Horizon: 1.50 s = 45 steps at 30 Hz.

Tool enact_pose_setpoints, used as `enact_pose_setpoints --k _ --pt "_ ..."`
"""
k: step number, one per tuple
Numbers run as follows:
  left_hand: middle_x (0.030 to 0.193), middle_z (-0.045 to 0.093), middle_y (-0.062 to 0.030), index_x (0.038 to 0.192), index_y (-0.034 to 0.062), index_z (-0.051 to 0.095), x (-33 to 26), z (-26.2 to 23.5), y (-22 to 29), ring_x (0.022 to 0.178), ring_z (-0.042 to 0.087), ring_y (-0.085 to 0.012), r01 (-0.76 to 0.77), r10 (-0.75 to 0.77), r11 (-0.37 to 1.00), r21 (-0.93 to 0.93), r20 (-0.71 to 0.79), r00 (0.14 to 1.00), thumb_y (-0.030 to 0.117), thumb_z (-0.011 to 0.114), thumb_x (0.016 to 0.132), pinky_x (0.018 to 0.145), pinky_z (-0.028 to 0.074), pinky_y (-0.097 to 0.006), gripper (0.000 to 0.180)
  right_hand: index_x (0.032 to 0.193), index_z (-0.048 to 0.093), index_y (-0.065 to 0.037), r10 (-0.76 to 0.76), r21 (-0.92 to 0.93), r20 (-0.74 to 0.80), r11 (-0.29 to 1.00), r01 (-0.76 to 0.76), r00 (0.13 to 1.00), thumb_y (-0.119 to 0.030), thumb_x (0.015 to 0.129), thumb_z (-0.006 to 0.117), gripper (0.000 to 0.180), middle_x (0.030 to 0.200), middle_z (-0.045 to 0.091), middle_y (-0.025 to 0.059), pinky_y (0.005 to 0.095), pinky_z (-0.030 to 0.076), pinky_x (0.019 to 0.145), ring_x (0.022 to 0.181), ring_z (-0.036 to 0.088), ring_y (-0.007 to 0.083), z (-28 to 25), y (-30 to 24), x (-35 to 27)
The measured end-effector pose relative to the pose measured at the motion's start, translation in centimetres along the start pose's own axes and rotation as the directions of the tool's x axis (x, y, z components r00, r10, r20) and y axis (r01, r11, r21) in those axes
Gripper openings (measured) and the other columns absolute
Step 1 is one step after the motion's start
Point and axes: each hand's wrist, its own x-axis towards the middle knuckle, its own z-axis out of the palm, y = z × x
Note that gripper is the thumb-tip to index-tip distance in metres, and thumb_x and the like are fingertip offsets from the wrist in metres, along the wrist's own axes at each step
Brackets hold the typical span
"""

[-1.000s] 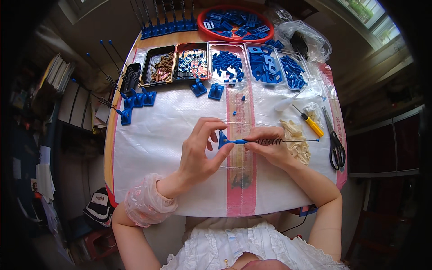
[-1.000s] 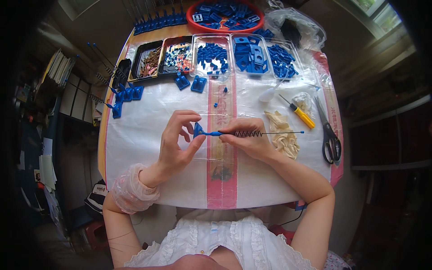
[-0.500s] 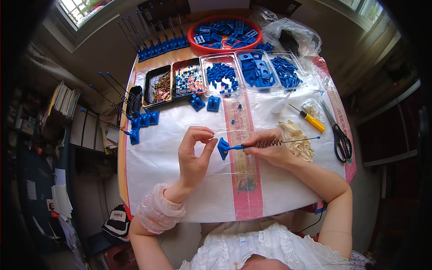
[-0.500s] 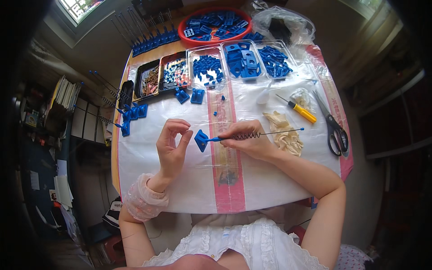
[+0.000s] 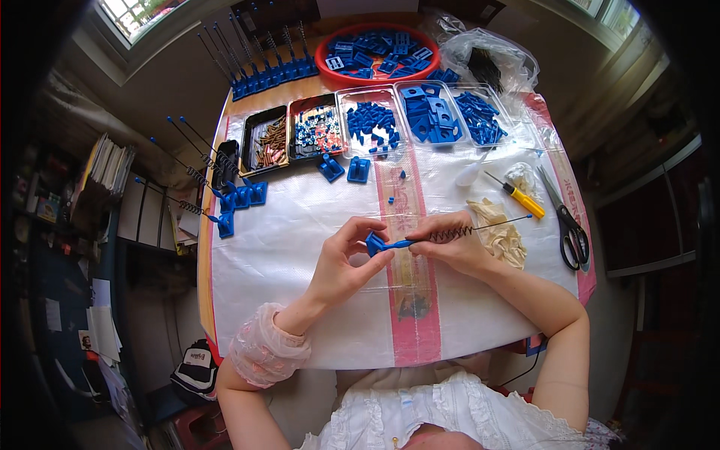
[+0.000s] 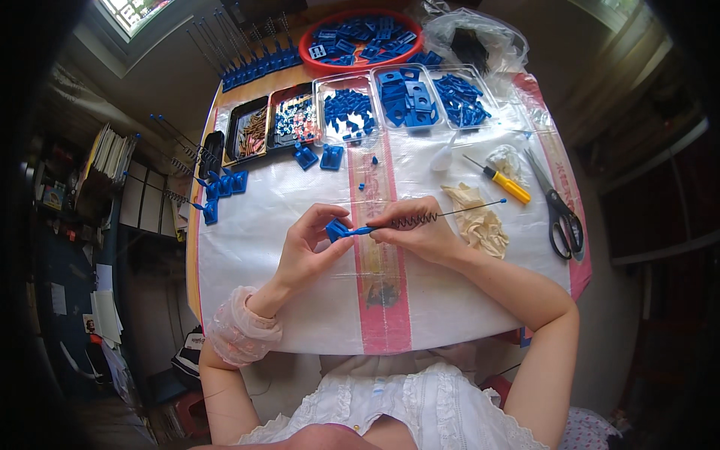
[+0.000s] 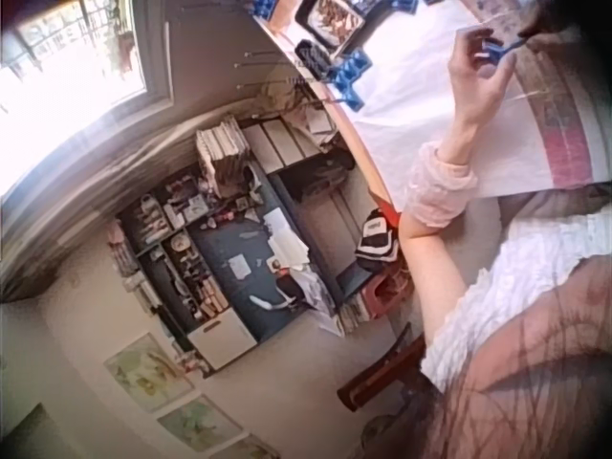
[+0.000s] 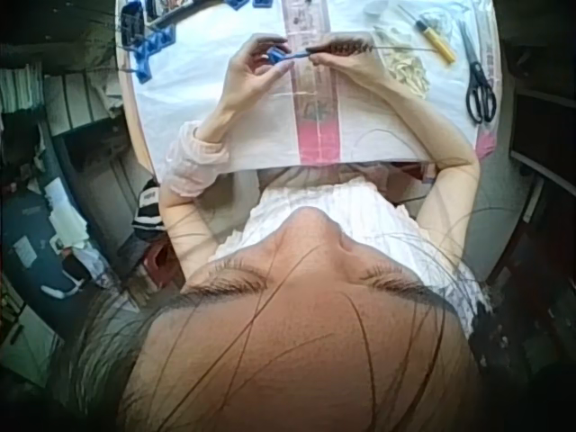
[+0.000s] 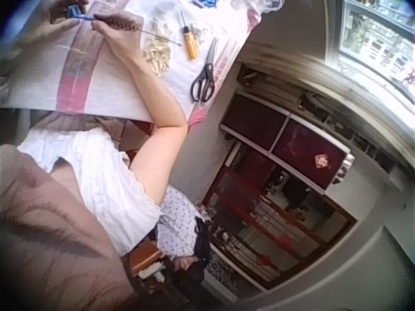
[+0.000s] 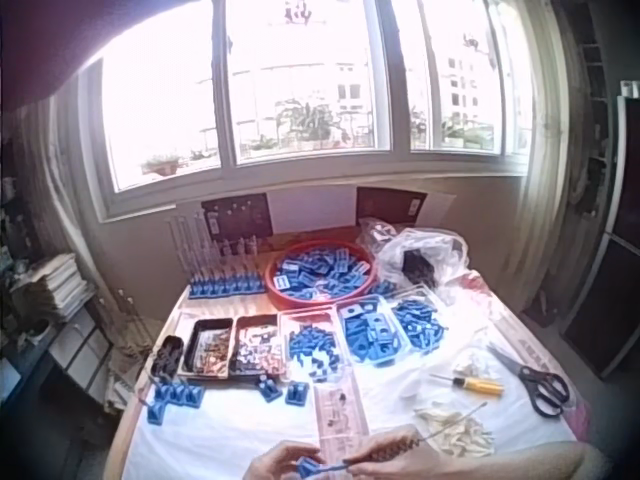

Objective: Assembling small blue plastic components using glue and a precision metal tool at a workstation.

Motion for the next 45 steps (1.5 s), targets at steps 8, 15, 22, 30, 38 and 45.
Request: enact_pose_setpoints --k 8,15,22,30,38,45 --pt "0.103 0.07 -0.007 0.114 0.0016 0.064 0.1 0.2 0.6 0.092 0.068 -0.0129 -0.094 0.1 0.984 0.15 -0.034 0.994 0.007 0.08 0.084 0.08 0.055 -0.028 0.034 0.106 0.076 0.003 0.03 -0.022 0.018 0.999 -0.03 0.999 0.002 0.083 0.079 0.023 0.094 0.075 0.0097 0.0223 0.056 0.073 0.081 0.07 0.0108 -0.3 0.0 0.1" --pt "0.1 0.07 -0.0081 0.112 0.0014 0.066 0.1 0.2 1.0 0.089 0.068 -0.0141 -0.176 0.188 0.957 0.231 -0.033 0.982 0.006 0.08 0.083 0.08 0.056 -0.028 0.033 0.104 0.076 0.003 0.013 0.019 0.026 1.0 -0.014 1.0 0.003 0.084 0.077 0.02 0.092 0.075 0.0096 0.0225 0.055 0.073 0.082 0.07 0.0111 -0.2 -0.1 0.1" --pt "0.1 0.069 -0.007 0.113 0.0009 0.065 0.0 0.3 0.9 0.085 0.068 -0.0128 -0.137 0.147 0.967 0.216 -0.031 0.989 0.006 0.08 0.084 0.08 0.056 -0.027 0.033 0.102 0.077 0.003 0.01 -0.009 0.023 1.0 -0.01 1.0 0.001 0.084 0.078 0.018 0.092 0.075 0.0093 0.0227 0.055 0.073 0.082 0.07 0.0109 -0.3 0.1 0.1" --pt "0.114 0.063 -0.0081 0.122 0.0 0.058 -0.3 0.0 1.0 0.094 0.066 -0.0132 0.108 -0.109 0.994 -0.013 -0.031 0.994 0.008 0.076 0.087 0.084 0.055 -0.027 0.04 0.101 0.077 0.003 0.086 -0.038 -0.015 0.996 -0.086 0.996 -0.002 0.085 0.078 0.017 0.087 0.075 0.0075 0.0213 0.055 0.069 0.077 0.069 0.0096 0.1 -0.4 0.1" --pt "0.107 0.066 -0.0115 0.103 0.0044 0.068 0.1 1.0 2.6 0.105 0.061 -0.0308 -0.316 0.348 0.741 0.592 0.064 0.935 0.007 0.079 0.078 0.091 0.048 -0.041 0.027 0.096 0.077 0.004 0.059 -0.075 -0.029 0.995 -0.061 0.998 -0.003 0.086 0.078 0.013 0.084 0.074 0.0067 0.0214 0.054 0.066 0.074 0.068 0.008 0.3 -0.2 -0.1" --pt "0.092 0.067 -0.0083 0.096 0.0033 0.069 0.0 0.7 1.6 0.092 0.062 -0.0245 -0.281 0.292 0.764 0.581 0.076 0.953 0.005 0.074 0.085 0.077 0.047 -0.035 0.013 0.097 0.075 0.003 0.07 -0.063 0.006 0.996 -0.069 0.998 -0.002 0.087 0.077 0.012 0.087 0.074 0.0063 0.0217 0.055 0.068 0.077 0.069 0.0088 0.5 -0.1 0.0"
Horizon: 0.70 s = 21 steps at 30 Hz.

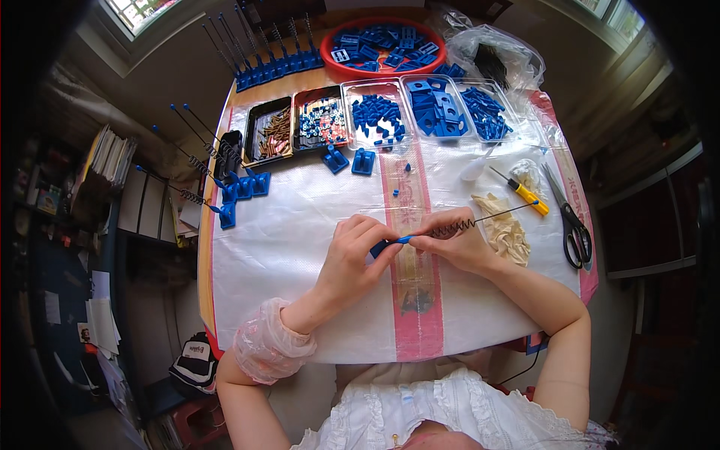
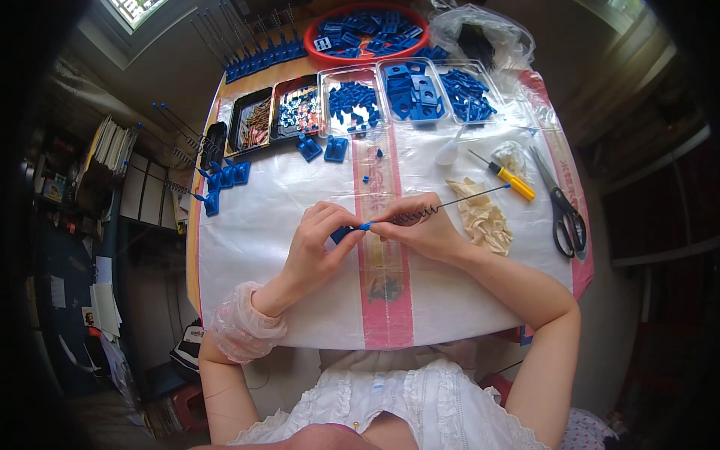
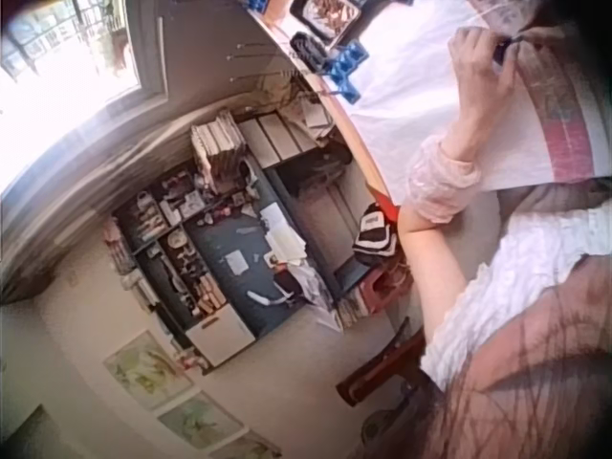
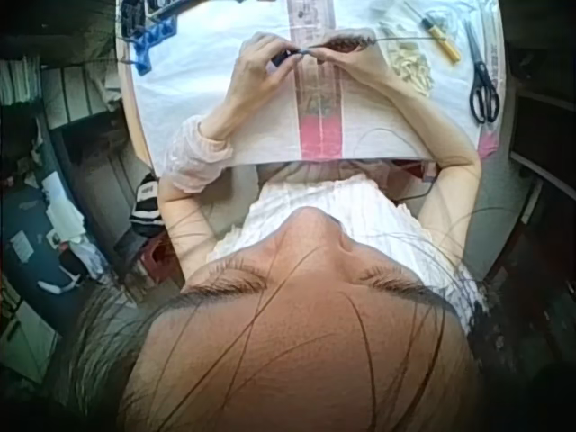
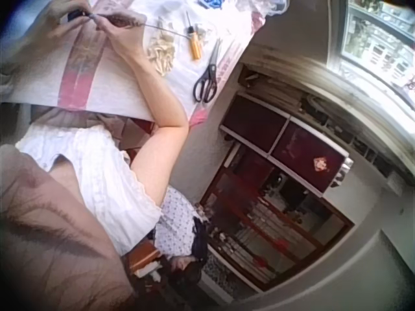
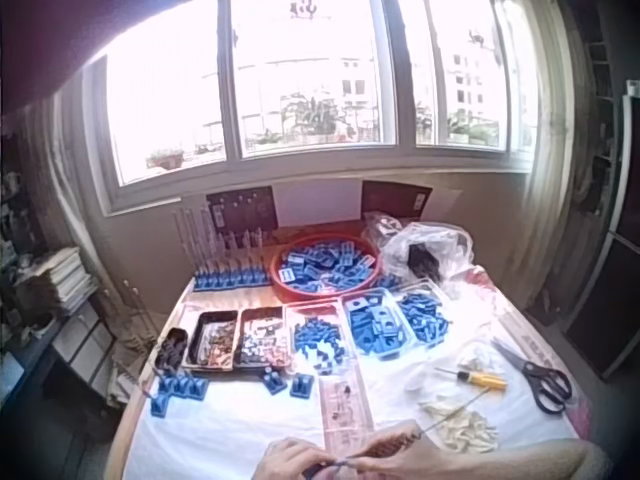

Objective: Assembling small blue plastic components using glue and a precision metal tool at a workstation.

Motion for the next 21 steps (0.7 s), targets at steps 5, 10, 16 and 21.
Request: enact_pose_setpoints --k 5,10,16,21 --pt "0.091 0.066 -0.0041 0.101 0.0011 0.067 -0.5 0.2 -0.8 0.081 0.06 -0.0114 0.258 -0.237 0.916 -0.307 0.106 0.966 0.011 0.068 0.094 0.068 0.045 -0.027 0.012 0.104 0.073 0.003 0.03 0.146 -0.033 0.989 -0.025 0.999 0.0 0.09 0.073 0.014 0.096 0.074 0.0072 0.0246 0.058 0.075 0.086 0.071 0.0112 0.3 0.8 -0.3" --pt "0.093 0.065 -0.0016 0.105 -0.0007 0.065 -0.8 0.3 -0.8 0.084 0.06 -0.0071 0.453 -0.296 0.675 -0.582 0.35 0.889 0.016 0.064 0.099 0.073 0.051 -0.025 0.018 0.109 0.073 0.003 -0.065 0.136 0.027 0.989 0.061 0.997 0.001 0.088 0.075 0.021 0.099 0.075 0.0076 0.0243 0.058 0.075 0.087 0.071 0.0106 0.2 0.7 -0.1" --pt "0.096 0.064 -0.0003 0.108 0.0 0.064 -0.7 0.2 -0.5 0.085 0.062 -0.0074 0.537 -0.325 0.517 -0.667 0.427 0.844 0.017 0.067 0.097 0.075 0.056 -0.024 0.02 0.105 0.074 0.002 -0.074 0.107 0.026 0.992 0.071 0.997 0.001 0.086 0.077 0.019 0.098 0.075 0.0067 0.0232 0.057 0.077 0.086 0.07 0.0099 0.0 0.8 -0.2" --pt "0.1 0.065 -0.0042 0.106 -0.0014 0.065 -0.3 0.1 0.2 0.087 0.063 -0.0095 0.33 -0.229 0.804 -0.495 0.254 0.94 0.006 0.068 0.094 0.074 0.056 -0.024 0.015 0.102 0.075 0.002 -0.085 0.1 0.017 0.992 0.083 0.996 0.001 0.085 0.077 0.017 0.095 0.075 0.0058 0.0226 0.057 0.075 0.084 0.069 0.0093 -0.4 1.3 -0.1"
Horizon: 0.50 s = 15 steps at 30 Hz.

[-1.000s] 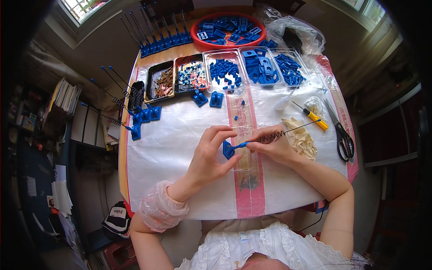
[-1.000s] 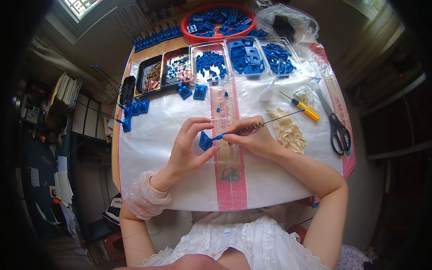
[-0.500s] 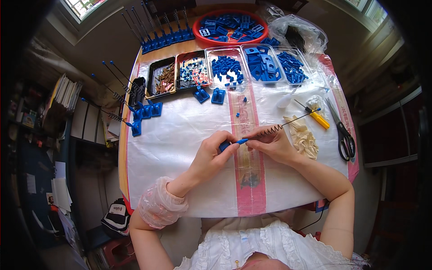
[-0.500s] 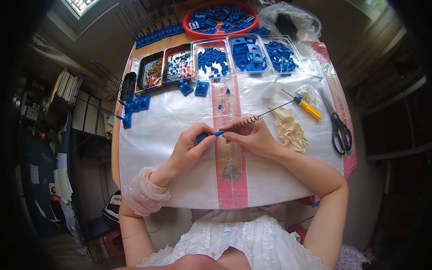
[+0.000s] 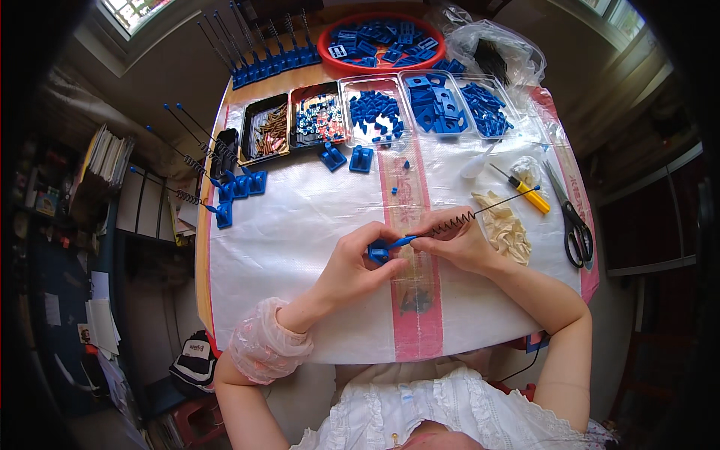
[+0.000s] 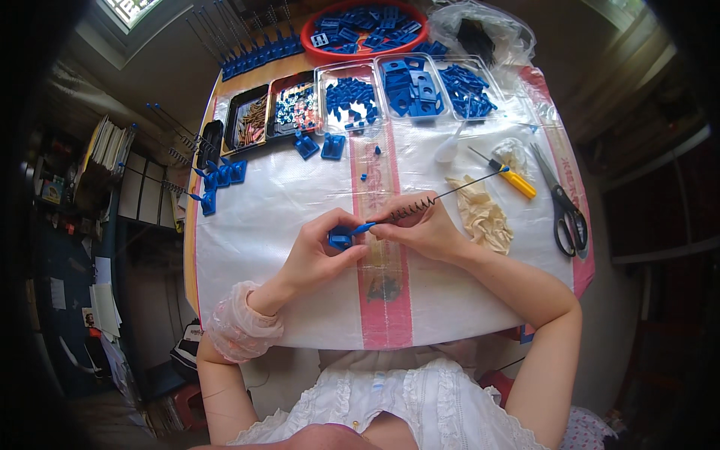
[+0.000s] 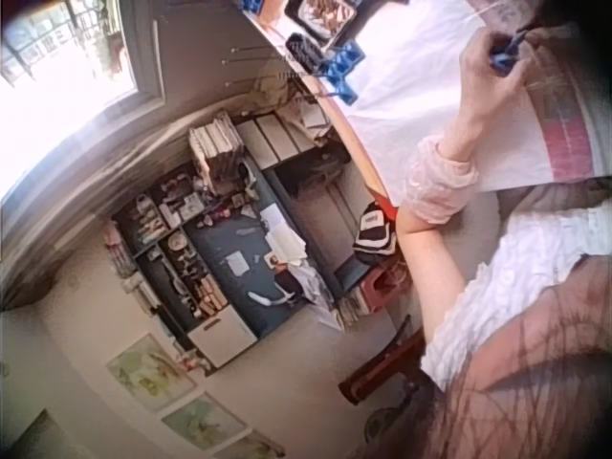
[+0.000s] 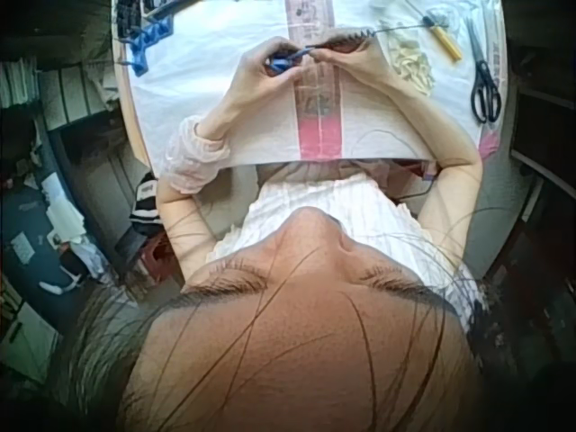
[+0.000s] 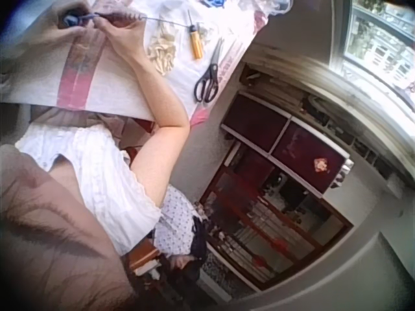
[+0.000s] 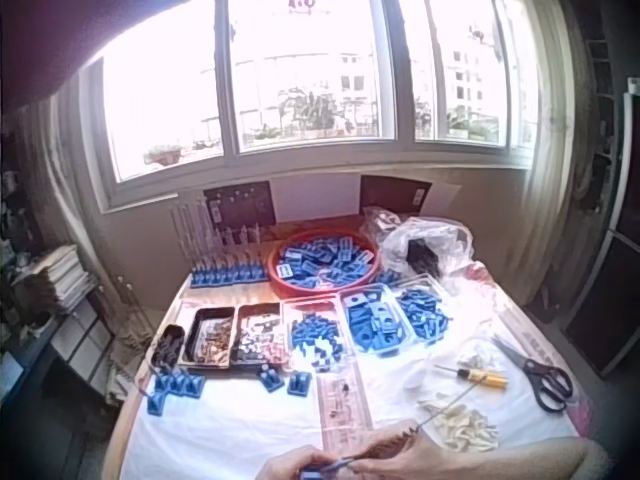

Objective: Assembling small blue plastic components using glue and a precision metal tool at a workstation.

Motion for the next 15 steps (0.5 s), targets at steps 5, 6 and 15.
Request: enact_pose_setpoints --k 5,6,15 --pt "0.097 0.066 -0.0047 0.102 -0.0021 0.067 0.11 -0.29 0.09 0.082 0.065 -0.0084 -0.01 0.026 0.983 0.183 -0.085 0.996 0.005 0.067 0.094 0.06 0.055 -0.021 0.011 0.101 0.075 0.001 0.038 -0.081 0.014 0.996 -0.037 0.999 0.001 0.086 0.077 0.015 0.094 0.074 0.0054 0.0222 0.057 0.074 0.083 0.069 0.0091 0.07 -0.85 0.09" --pt "0.095 0.067 -0.0045 0.102 -0.0022 0.067 0.06 -0.24 0.07 0.08 0.066 -0.0081 0.0 0.013 0.987 0.159 -0.084 0.996 0.005 0.067 0.094 0.059 0.055 -0.021 0.011 0.101 0.075 0.001 0.035 -0.058 0.015 0.998 -0.034 0.999 0.001 0.086 0.077 0.015 0.094 0.074 0.0055 0.0222 0.057 0.074 0.083 0.069 0.0092 0.08 -0.75 0.1" --pt "0.087 0.069 -0.0031 0.104 -0.0015 0.067 -0.26 0.33 -0.88 0.075 0.065 -0.0065 0.141 -0.147 0.975 -0.174 -0.023 0.989 0.011 0.064 0.099 0.063 0.054 -0.021 0.014 0.095 0.074 0.002 0.076 0.031 0.005 0.997 -0.076 0.997 0.002 0.087 0.075 0.008 0.086 0.071 0.0042 0.0237 0.054 0.07 0.079 0.067 0.0098 0.34 -0.87 0.04"
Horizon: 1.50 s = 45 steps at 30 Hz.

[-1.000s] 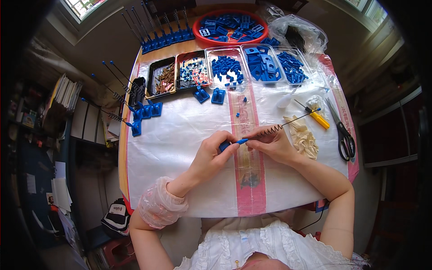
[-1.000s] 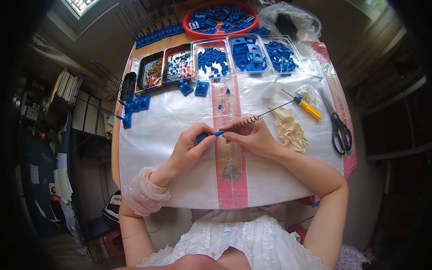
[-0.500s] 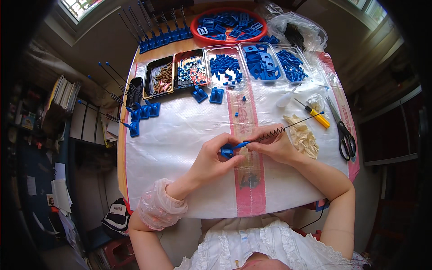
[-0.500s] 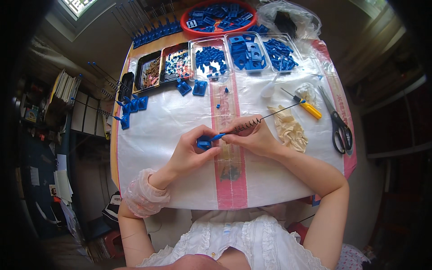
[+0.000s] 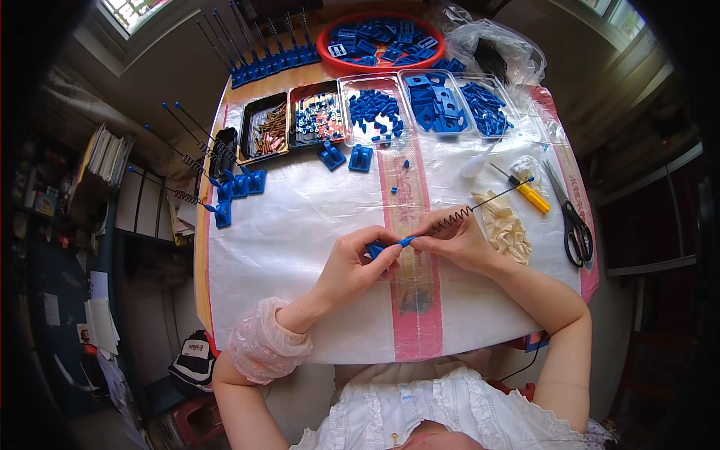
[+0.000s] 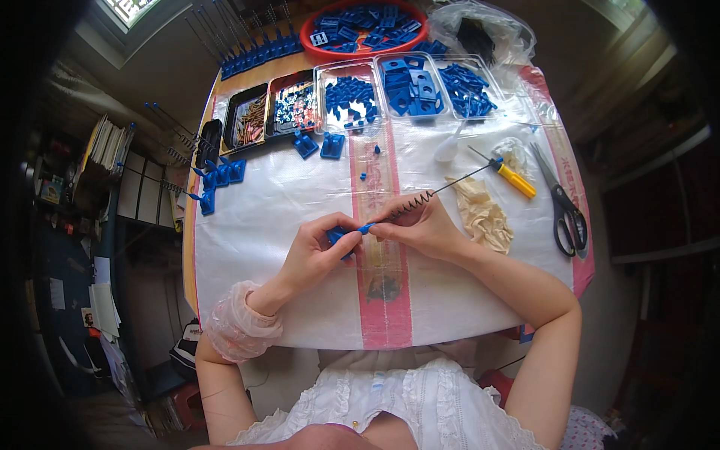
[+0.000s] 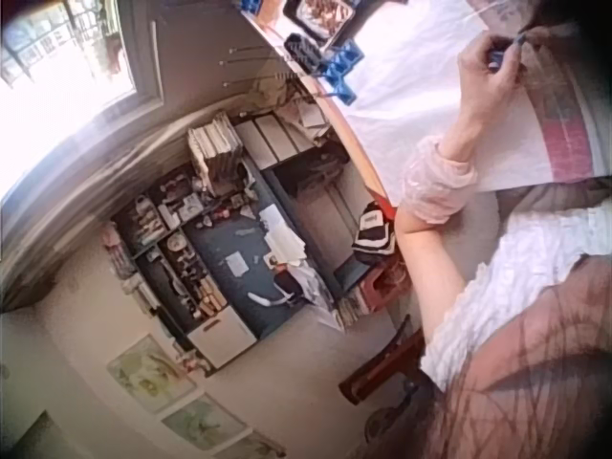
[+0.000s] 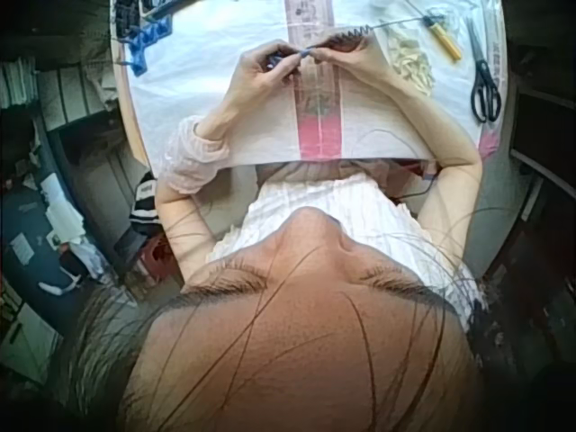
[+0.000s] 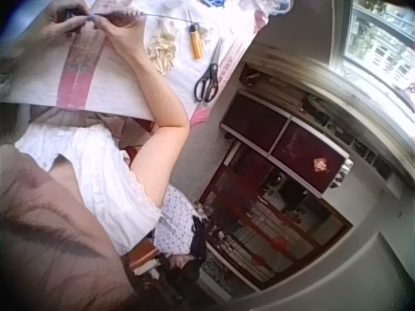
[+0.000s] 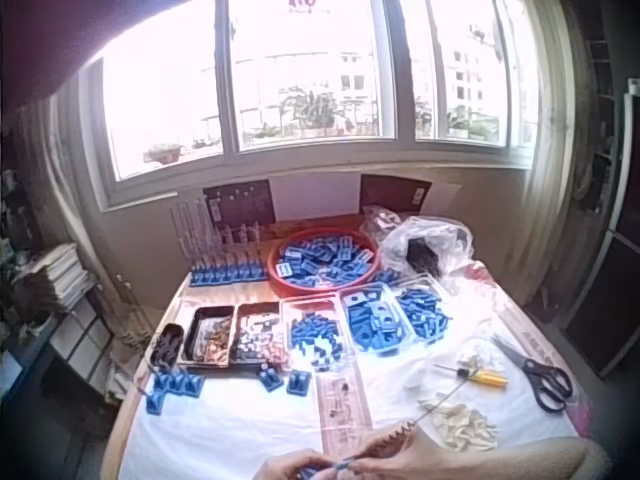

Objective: Assembling small blue plastic components using glue and a precision metal tool at a workstation.

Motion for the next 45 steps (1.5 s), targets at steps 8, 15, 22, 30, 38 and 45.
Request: enact_pose_setpoints --k 8,15,22,30,38,45 --pt "0.078 0.066 0.0007 0.103 0.0004 0.067 0.0 0.0 -0.6 0.067 0.06 -0.0033 0.025 -0.024 0.998 -0.051 0.027 0.999 0.014 0.064 0.1 0.057 0.049 -0.02 0.014 0.088 0.073 0.003 -0.021 -0.102 0.039 0.994 0.025 0.999 0.002 0.084 0.076 0.006 0.08 0.07 0.0057 0.0235 0.051 0.066 0.075 0.066 0.0102 0.0 -0.4 0.2" --pt "0.074 0.064 0.0019 0.102 0.0018 0.066 -0.1 0.0 -0.4 0.061 0.056 -0.0027 0.042 -0.042 0.999 -0.003 0.024 0.999 0.014 0.065 0.099 0.054 0.044 -0.019 0.012 0.089 0.075 0.003 -0.103 -0.168 0.096 0.979 0.118 0.99 0.002 0.084 0.077 0.006 0.077 0.068 0.0017 0.021 0.047 0.061 0.071 0.062 0.0051 -0.3 0.0 0.3" --pt "0.074 0.063 0.0028 0.1 0.004 0.066 -0.1 -0.2 -0.2 0.062 0.054 -0.0023 0.077 -0.076 0.997 -0.016 0.04 0.996 0.019 0.064 0.099 0.054 0.043 -0.02 0.015 0.085 0.074 0.002 -0.137 -0.193 0.096 0.969 0.154 0.986 0.001 0.083 0.077 0.004 0.074 0.067 0.0007 0.0212 0.043 0.058 0.068 0.06 0.0042 -0.2 0.3 0.4" --pt "0.078 0.061 0.0042 0.101 0.0062 0.065 0.0 -0.6 0.0 0.068 0.054 -0.0019 0.126 -0.116 0.986 -0.105 0.096 0.989 0.023 0.063 0.099 0.056 0.043 -0.019 0.017 0.083 0.074 0.001 -0.182 -0.261 0.071 0.946 0.194 0.981 -0.002 0.081 0.079 0.006 0.071 0.065 -0.0004 0.0229 0.039 0.056 0.066 0.054 0.0037 0.0 0.2 0.4" --pt "0.078 0.059 0.0049 0.098 0.0069 0.064 0.0 -0.6 0.4 0.067 0.053 -0.0021 0.11 -0.105 0.993 -0.049 0.087 0.991 0.023 0.064 0.098 0.055 0.042 -0.02 0.017 0.084 0.074 0.002 -0.281 -0.319 0.109 0.899 0.301 0.954 -0.002 0.08 0.079 0.008 0.068 0.062 0.0042 0.0269 0.039 0.055 0.061 0.054 0.0092 0.0 0.3 0.4" --pt "0.075 0.056 0.0052 0.095 0.0063 0.063 0.0 -0.4 0.4 0.06 0.049 -0.0023 0.082 -0.08 0.996 -0.028 0.063 0.995 0.021 0.065 0.097 0.054 0.04 -0.021 0.015 0.085 0.074 0.001 -0.271 -0.305 0.112 0.906 0.292 0.956 -0.001 0.08 0.079 0.007 0.068 0.062 0.0033 0.0267 0.038 0.054 0.061 0.053 0.0085 0.1 0.1 0.3"
